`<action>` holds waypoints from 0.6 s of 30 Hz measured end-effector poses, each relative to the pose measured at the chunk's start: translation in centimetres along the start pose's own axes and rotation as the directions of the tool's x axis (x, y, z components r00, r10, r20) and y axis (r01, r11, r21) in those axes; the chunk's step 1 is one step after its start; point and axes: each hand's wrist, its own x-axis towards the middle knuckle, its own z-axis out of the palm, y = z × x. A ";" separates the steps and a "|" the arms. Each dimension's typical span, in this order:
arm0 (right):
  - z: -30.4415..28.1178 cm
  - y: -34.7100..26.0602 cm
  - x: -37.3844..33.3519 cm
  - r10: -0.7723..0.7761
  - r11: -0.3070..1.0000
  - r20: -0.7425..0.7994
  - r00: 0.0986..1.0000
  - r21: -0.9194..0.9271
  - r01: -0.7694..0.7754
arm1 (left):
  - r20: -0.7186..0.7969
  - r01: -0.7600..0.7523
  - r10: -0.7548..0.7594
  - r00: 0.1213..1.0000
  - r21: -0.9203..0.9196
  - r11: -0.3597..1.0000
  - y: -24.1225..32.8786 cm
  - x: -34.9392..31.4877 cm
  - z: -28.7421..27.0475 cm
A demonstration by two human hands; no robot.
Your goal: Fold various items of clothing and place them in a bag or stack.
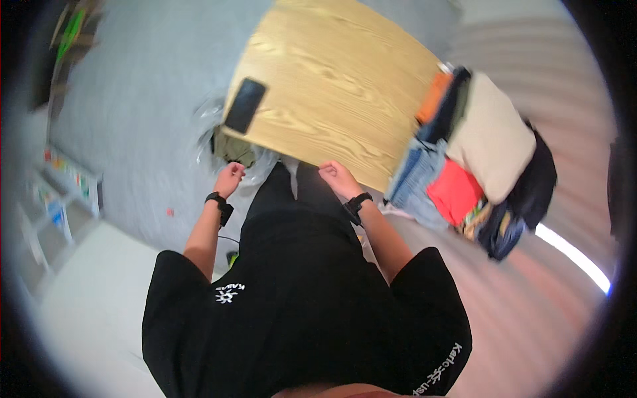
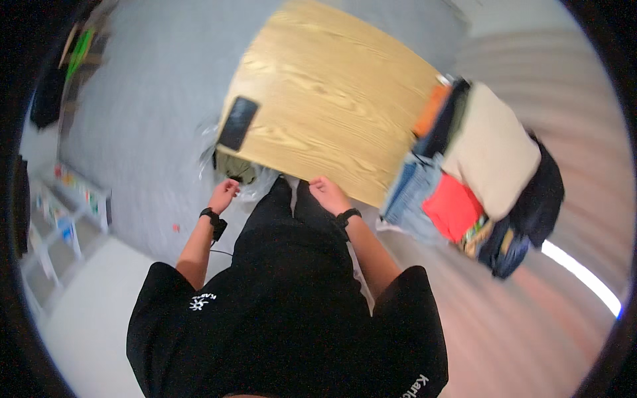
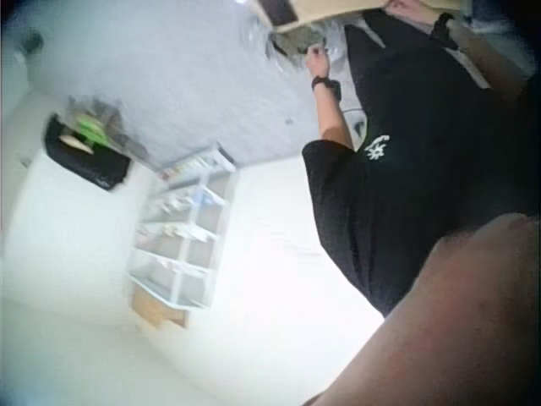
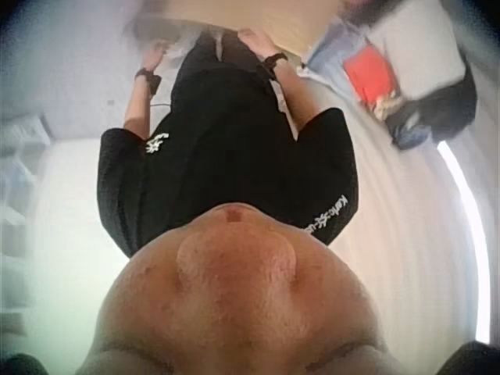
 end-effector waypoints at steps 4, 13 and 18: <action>-6.0 -2.5 -5.6 -0.143 0.987 -0.278 0.950 0.033 0.158 | 0.159 -0.263 0.239 0.958 0.152 0.953 11.0 3.2 1.8; -18.1 -2.3 -18.5 -0.355 0.899 -0.828 0.433 -0.429 -0.083 | 0.444 -0.469 0.326 0.835 0.262 0.844 25.5 6.4 13.0; -22.8 0.6 -19.9 -0.463 0.722 -0.820 0.337 -0.569 -0.394 | 0.573 -0.583 0.312 0.758 0.379 0.719 28.8 5.4 19.8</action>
